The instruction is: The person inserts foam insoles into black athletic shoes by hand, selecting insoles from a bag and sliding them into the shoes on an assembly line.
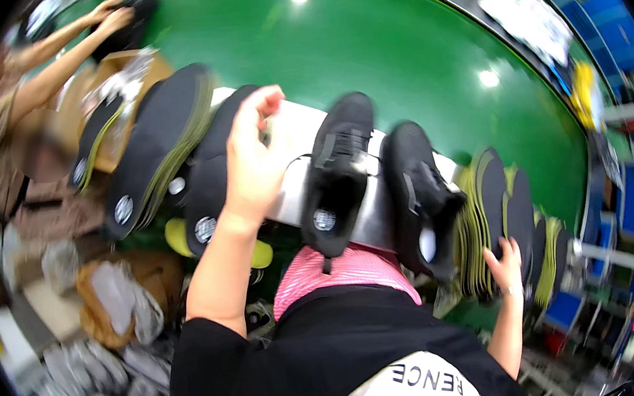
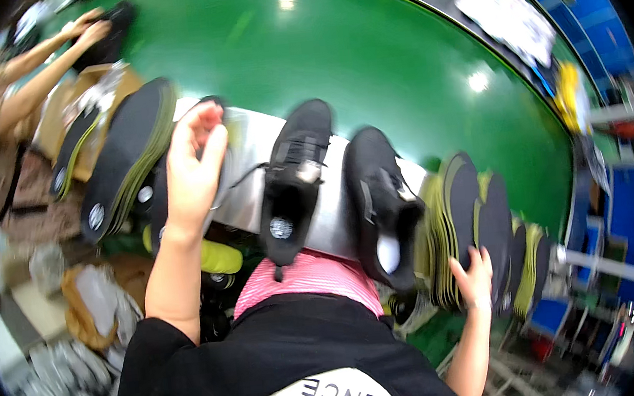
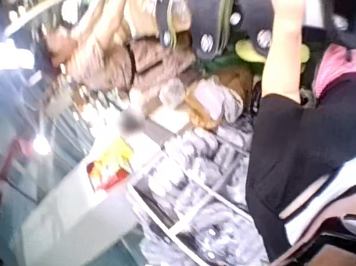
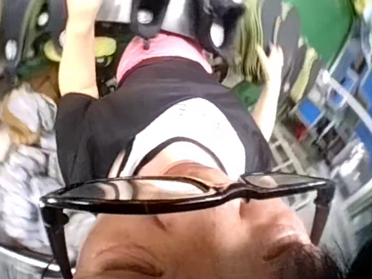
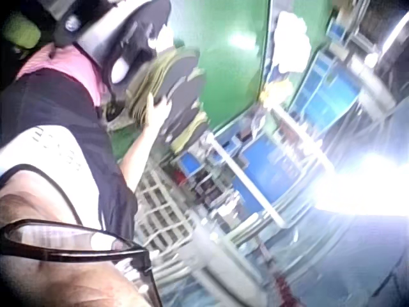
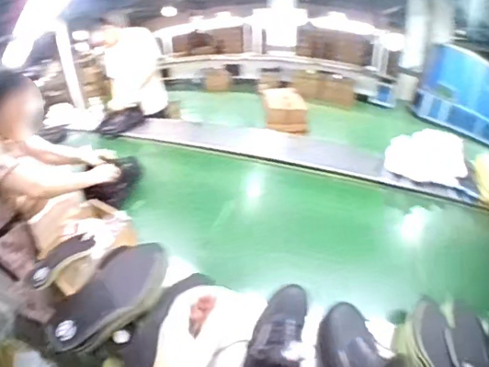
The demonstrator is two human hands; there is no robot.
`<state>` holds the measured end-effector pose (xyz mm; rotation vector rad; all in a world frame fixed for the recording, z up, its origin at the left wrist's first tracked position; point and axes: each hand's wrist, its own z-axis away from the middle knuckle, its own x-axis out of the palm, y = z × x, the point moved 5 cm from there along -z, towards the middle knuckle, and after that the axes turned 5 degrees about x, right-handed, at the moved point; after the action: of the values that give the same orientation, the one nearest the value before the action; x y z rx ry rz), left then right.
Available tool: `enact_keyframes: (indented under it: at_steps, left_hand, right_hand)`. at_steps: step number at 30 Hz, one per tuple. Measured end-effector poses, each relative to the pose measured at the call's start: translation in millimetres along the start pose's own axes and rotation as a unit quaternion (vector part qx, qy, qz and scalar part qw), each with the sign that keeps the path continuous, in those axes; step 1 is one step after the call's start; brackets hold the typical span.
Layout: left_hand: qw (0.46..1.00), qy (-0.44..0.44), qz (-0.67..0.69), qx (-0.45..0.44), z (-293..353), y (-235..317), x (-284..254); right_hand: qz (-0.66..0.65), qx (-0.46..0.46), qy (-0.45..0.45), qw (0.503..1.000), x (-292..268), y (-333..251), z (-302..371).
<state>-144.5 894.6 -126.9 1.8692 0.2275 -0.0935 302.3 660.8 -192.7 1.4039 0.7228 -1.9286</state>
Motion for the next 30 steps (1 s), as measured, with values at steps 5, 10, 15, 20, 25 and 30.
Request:
enact_keyframes:
  at_steps: [5, 10, 15, 20, 25, 30]
  left_hand:
    - [0.96, -0.258, 0.087, -0.062, 66.0, 18.3, 126.1]
    - [0.918, -0.373, -0.036, 0.127, 103.2, 32.7, 186.7]
    - [0.913, -0.353, -0.115, 0.17, 110.4, 28.5, 202.5]
    - [0.909, -0.328, -0.171, 0.193, 103.9, 5.8, 210.7]
    - [0.924, -0.334, -0.137, 0.126, 91.8, 3.3, 224.6]
    - [0.94, -0.306, -0.149, 0.031, 81.3, -12.4, 223.9]
  right_hand:
    - [-0.112, 0.051, 0.054, 0.991, -12.3, 5.3, -10.4]
    - [-0.109, 0.028, 0.097, 0.989, -18.5, 28.8, -9.1]
    - [-0.031, 0.051, 0.059, 0.996, -16.0, 16.9, -1.1]
    - [-0.026, 0.152, 0.034, 0.987, -14.5, 49.4, -12.5]
    - [-0.116, 0.186, 0.009, 0.976, -12.0, 92.4, -30.5]
    - [-0.596, 0.065, -0.11, 0.793, -71.6, 1.3, 15.1]
